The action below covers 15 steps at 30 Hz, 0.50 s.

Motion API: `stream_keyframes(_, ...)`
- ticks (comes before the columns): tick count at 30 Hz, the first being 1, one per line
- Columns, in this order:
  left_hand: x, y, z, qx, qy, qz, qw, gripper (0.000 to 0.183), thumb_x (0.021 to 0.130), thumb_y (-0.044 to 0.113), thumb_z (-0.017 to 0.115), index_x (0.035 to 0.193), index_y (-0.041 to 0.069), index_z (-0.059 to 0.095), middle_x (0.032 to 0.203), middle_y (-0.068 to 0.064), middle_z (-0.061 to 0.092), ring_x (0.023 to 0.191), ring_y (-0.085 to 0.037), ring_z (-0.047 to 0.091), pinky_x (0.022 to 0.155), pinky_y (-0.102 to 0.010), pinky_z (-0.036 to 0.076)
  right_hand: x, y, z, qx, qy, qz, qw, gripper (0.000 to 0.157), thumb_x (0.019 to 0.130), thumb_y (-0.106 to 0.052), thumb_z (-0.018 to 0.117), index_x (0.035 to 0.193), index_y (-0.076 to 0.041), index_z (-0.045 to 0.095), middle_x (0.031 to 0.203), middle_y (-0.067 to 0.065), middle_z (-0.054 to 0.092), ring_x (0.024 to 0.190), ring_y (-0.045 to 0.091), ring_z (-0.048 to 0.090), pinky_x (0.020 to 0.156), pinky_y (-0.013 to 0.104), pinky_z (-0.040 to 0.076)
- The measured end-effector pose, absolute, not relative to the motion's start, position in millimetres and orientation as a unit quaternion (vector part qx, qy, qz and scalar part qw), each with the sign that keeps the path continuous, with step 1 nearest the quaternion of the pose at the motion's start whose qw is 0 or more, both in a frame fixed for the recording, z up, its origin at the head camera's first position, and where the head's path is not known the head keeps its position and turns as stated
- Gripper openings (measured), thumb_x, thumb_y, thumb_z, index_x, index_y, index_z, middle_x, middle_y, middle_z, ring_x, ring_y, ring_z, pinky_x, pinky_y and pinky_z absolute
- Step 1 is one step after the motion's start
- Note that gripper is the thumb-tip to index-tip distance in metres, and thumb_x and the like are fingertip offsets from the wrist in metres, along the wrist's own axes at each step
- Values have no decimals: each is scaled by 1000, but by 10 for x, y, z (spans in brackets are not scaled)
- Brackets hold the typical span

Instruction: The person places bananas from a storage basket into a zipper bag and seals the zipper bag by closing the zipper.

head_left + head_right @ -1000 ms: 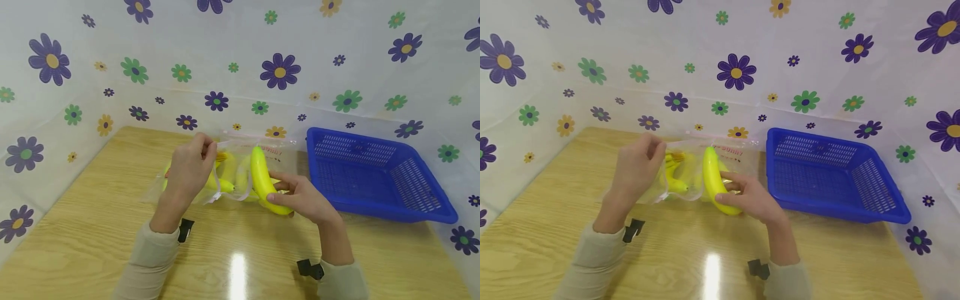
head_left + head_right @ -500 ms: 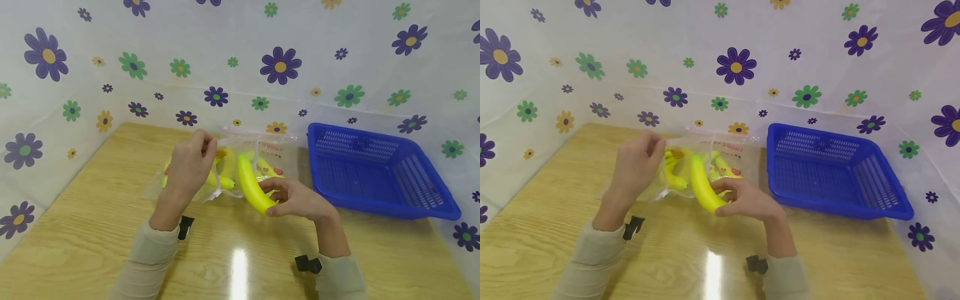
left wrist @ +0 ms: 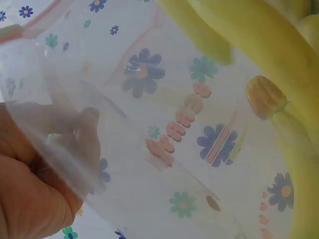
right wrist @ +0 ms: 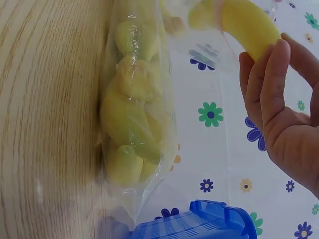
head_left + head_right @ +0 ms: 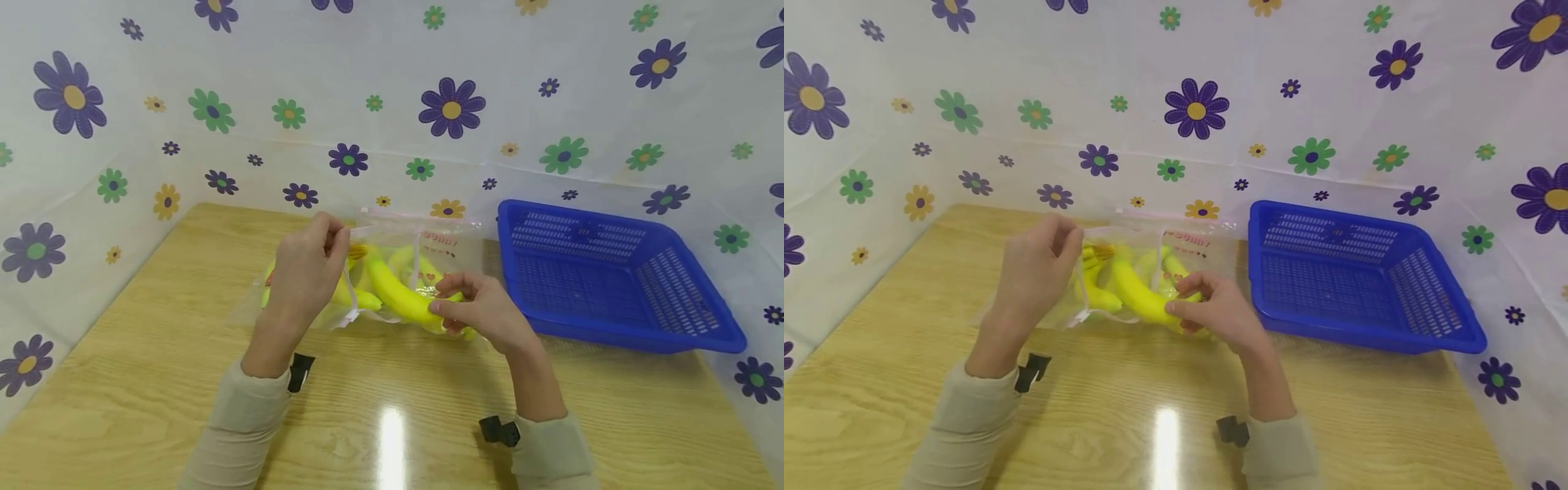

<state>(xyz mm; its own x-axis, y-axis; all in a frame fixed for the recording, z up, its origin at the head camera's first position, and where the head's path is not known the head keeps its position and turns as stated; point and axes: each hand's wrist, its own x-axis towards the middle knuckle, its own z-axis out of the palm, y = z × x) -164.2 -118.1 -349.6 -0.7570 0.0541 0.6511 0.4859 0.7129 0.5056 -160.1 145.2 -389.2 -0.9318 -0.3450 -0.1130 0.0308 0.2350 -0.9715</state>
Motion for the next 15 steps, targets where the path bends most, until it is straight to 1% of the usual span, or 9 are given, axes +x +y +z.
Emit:
stream_keyframes(2,-1643,-1179,-3496,-154,-872,-346,311,11,98,6,59,92,-3,60,68,-10,58,53,-19,47,49,-21,36,-1602,1438,-3885,-93,758,-630,139,42,90,-7,70,126,9,55,95,13,65,70,22,66,69,35,60)
stream_keyframes(5,-1639,-1180,-3490,-156,-871,-347,312,11,98,6,59,92,-3,60,68,-10,57,53,-20,47,49,-21,37,-1609,1402,-3885,-89,738,-659,113,42,95,-3,62,133,9,50,95,16,65,76,21,69,73,37,60)
stream_keyframes(8,-1634,-1177,-3481,-156,-871,-346,312,12,98,7,59,92,-3,60,69,-10,58,56,-20,49,51,-21,39,-1616,1352,-3909,-87,724,-678,93,36,97,-1,58,131,10,52,100,22,65,77,19,71,74,36,60)
stream_keyframes(12,-1620,-1177,-3475,-153,-874,-345,307,12,98,7,59,93,-4,61,71,-11,60,59,-21,51,54,-23,41,-1613,1279,-3981,-89,728,-674,90,27,97,-2,59,122,9,58,103,29,64,76,19,71,72,36,60)
stream_keyframes(15,-1617,-1177,-3479,-156,-874,-345,305,12,98,7,59,93,-4,61,72,-12,60,59,-22,51,54,-24,42,-1601,1225,-4021,-84,745,-655,95,27,96,-3,60,121,8,58,104,31,62,75,21,70,71,38,60)
